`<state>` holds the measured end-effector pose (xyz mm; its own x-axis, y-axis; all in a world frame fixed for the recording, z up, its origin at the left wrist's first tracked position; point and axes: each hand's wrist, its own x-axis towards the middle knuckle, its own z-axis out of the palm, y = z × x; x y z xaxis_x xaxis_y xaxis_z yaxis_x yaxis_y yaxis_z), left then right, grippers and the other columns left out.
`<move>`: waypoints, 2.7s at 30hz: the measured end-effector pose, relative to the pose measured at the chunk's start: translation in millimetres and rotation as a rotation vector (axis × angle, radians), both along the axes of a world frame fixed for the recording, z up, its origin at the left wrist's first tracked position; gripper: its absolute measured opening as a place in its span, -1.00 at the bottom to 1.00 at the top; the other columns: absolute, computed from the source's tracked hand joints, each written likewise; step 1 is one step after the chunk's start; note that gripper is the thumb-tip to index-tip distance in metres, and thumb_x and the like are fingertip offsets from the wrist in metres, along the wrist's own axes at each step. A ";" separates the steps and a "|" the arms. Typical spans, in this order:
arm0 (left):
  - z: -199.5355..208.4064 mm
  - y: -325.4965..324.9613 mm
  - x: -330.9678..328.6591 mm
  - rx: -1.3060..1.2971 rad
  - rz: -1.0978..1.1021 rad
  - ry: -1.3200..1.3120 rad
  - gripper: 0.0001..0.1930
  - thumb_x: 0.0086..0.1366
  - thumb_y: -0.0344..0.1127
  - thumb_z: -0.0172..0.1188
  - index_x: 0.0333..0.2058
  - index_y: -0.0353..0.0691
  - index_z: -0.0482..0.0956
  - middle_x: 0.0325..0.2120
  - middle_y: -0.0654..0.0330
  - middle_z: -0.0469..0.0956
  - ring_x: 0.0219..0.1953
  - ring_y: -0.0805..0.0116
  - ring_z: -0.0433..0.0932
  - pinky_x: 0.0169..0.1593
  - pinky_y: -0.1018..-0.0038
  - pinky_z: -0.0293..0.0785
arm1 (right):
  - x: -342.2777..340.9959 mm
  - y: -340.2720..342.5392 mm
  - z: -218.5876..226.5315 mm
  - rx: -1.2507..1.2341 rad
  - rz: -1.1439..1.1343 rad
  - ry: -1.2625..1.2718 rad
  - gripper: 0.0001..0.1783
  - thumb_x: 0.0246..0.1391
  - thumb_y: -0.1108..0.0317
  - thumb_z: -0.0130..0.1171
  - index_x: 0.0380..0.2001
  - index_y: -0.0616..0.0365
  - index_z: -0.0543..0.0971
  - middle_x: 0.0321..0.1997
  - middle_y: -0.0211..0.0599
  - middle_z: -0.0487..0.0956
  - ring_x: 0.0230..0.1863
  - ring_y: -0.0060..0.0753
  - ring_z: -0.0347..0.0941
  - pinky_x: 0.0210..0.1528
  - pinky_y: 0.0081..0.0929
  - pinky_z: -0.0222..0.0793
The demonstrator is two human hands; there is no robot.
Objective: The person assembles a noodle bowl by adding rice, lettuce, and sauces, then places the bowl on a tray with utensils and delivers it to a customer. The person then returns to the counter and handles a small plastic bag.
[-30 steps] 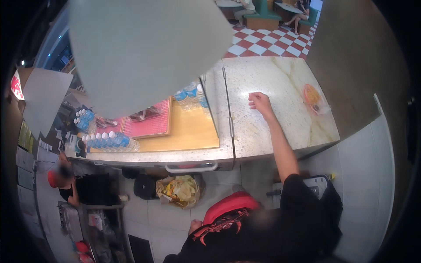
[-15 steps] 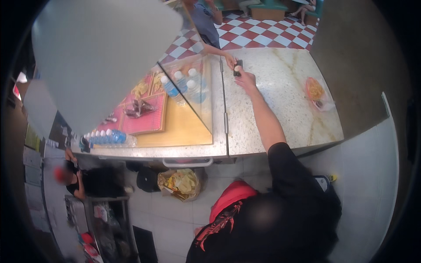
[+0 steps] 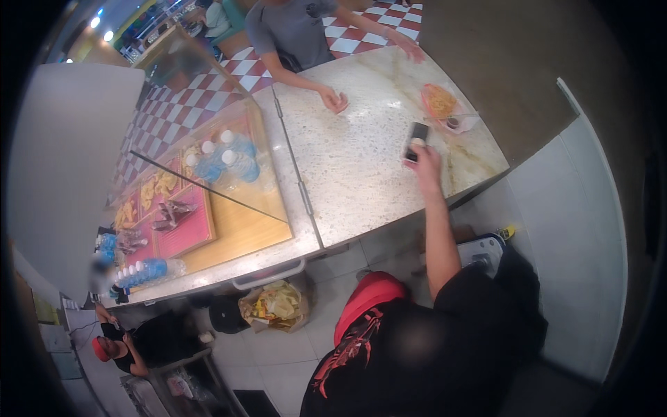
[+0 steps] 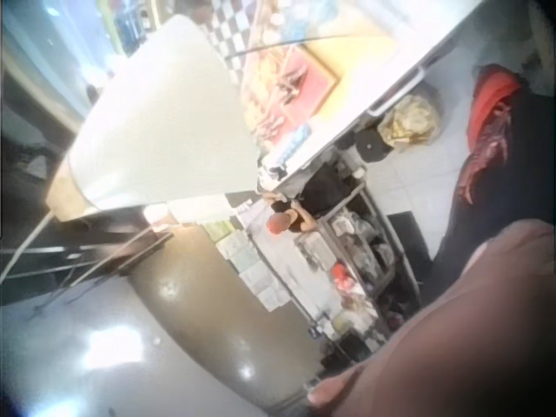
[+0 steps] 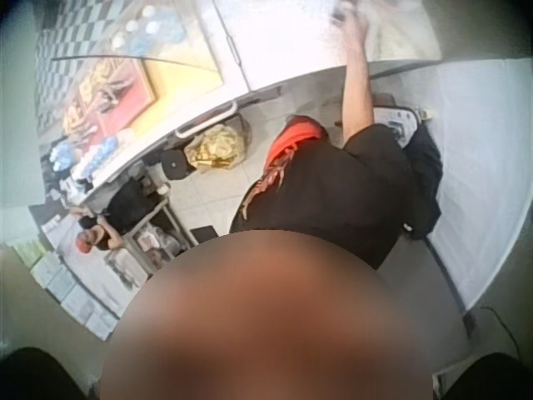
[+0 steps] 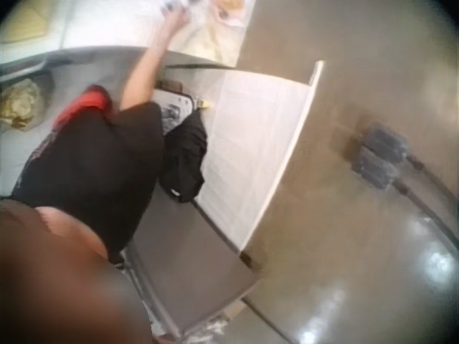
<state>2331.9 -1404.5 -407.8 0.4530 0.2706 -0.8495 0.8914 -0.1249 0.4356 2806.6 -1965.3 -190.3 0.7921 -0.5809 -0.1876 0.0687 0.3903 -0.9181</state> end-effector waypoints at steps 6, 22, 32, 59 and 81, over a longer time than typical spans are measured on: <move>0.8 39.2 -1.0 -0.137 0.264 -0.099 -0.85 0.40 -0.36 0.21 -0.22 -0.36 0.58 -0.53 0.09 0.60 -0.47 0.19 0.67 -0.47 0.24 0.61 | -55.4 -96.5 -30.3 0.160 -0.238 -0.043 -0.73 0.27 0.44 0.25 -0.04 0.39 0.55 -0.13 -0.13 0.65 -0.19 -0.20 0.67 -0.15 -0.27 0.70; -52.6 112.1 -200.4 -0.113 0.717 0.033 -0.80 0.34 -0.29 0.29 -0.37 -0.33 0.62 -0.39 0.10 0.66 -0.49 0.27 0.64 -0.45 0.31 0.63 | -226.1 498.7 24.6 -0.226 1.442 0.047 -0.57 -0.07 0.68 0.04 -0.07 0.12 0.45 -0.37 -0.41 0.55 -0.53 -0.64 0.36 -0.57 -0.64 0.25; -27.9 185.7 -451.4 -0.186 1.521 0.178 -0.76 0.36 -0.29 0.24 -0.09 -0.27 0.50 -0.41 0.10 0.54 -0.40 0.14 0.64 -0.34 0.12 0.64 | -365.7 864.3 -4.7 -0.292 1.869 -0.213 -0.42 0.03 0.70 -0.04 0.16 0.10 0.38 -0.27 -0.37 0.52 -0.37 -0.57 0.44 -0.38 -0.56 0.38; -5.0 857.3 -239.8 0.045 1.195 0.055 -0.73 0.37 -0.10 0.17 -0.14 -0.16 0.62 -0.42 -0.07 0.67 -0.36 0.04 0.69 -0.28 0.14 0.65 | 177.5 1729.9 238.0 -1.950 0.993 -0.310 -0.70 0.27 0.38 0.13 0.01 0.24 0.64 0.07 0.18 0.67 0.15 0.19 0.62 0.15 0.04 0.57; 20.0 972.2 -206.8 0.058 1.021 0.181 -0.68 0.37 -0.03 0.15 -0.10 -0.13 0.62 -0.36 -0.07 0.69 -0.30 0.00 0.70 -0.23 0.08 0.64 | 269.6 1710.7 145.0 -1.895 0.885 -0.034 -0.60 0.17 0.25 0.35 0.05 0.16 0.67 0.10 0.07 0.68 0.17 0.12 0.61 0.18 -0.03 0.57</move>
